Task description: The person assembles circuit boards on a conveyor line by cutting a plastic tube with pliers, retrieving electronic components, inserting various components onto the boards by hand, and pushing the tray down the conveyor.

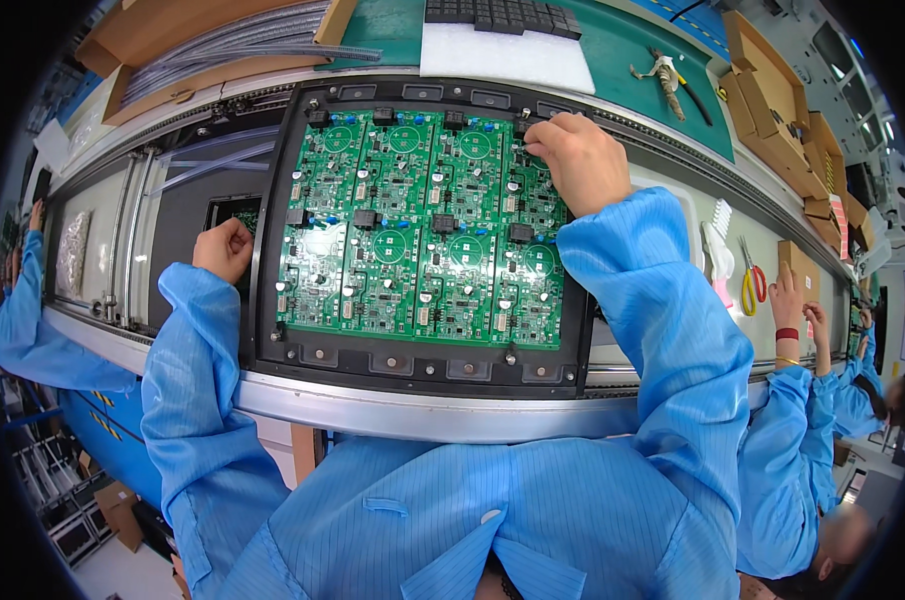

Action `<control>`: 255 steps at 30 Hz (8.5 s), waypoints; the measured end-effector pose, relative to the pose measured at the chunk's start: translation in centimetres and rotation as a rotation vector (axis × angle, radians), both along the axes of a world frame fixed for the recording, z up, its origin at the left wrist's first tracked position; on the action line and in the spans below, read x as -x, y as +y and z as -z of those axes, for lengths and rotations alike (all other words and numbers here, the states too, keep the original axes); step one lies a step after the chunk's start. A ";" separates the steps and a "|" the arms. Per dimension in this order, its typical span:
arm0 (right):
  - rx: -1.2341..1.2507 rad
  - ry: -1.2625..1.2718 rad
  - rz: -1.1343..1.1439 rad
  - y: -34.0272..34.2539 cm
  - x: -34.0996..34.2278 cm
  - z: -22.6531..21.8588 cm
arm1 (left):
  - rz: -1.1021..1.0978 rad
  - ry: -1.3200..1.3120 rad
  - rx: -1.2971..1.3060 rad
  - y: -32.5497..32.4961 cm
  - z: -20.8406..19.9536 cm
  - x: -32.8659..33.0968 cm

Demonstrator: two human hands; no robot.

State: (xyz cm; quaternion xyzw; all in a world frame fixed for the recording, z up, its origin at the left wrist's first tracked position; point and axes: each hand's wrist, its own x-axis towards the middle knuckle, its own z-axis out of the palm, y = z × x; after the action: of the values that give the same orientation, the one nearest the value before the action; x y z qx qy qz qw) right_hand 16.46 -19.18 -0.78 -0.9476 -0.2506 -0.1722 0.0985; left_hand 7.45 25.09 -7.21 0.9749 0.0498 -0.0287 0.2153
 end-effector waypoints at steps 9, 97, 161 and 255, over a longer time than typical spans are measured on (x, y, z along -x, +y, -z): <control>0.285 0.026 0.040 2.0 -0.2 -1.8 | 0.093 -0.072 -0.366 1.3 0.9 -0.2; -1.005 0.819 -0.093 -2.3 2.1 -3.5 | 0.069 0.142 -0.211 1.6 -0.4 1.2; 0.003 0.641 0.183 -11.1 6.4 7.7 | 0.463 -0.357 -0.138 -16.3 -6.5 -9.9; 0.072 0.005 -0.364 9.7 -3.3 -3.8 | -0.058 -0.093 0.215 2.2 -1.7 -0.1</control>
State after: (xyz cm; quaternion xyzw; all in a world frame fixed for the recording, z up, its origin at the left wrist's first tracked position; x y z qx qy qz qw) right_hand 19.75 -9.48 2.99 -0.8900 -0.4235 -0.1402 0.0944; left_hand 7.60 27.30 -5.50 0.9446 0.0643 0.0178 0.3214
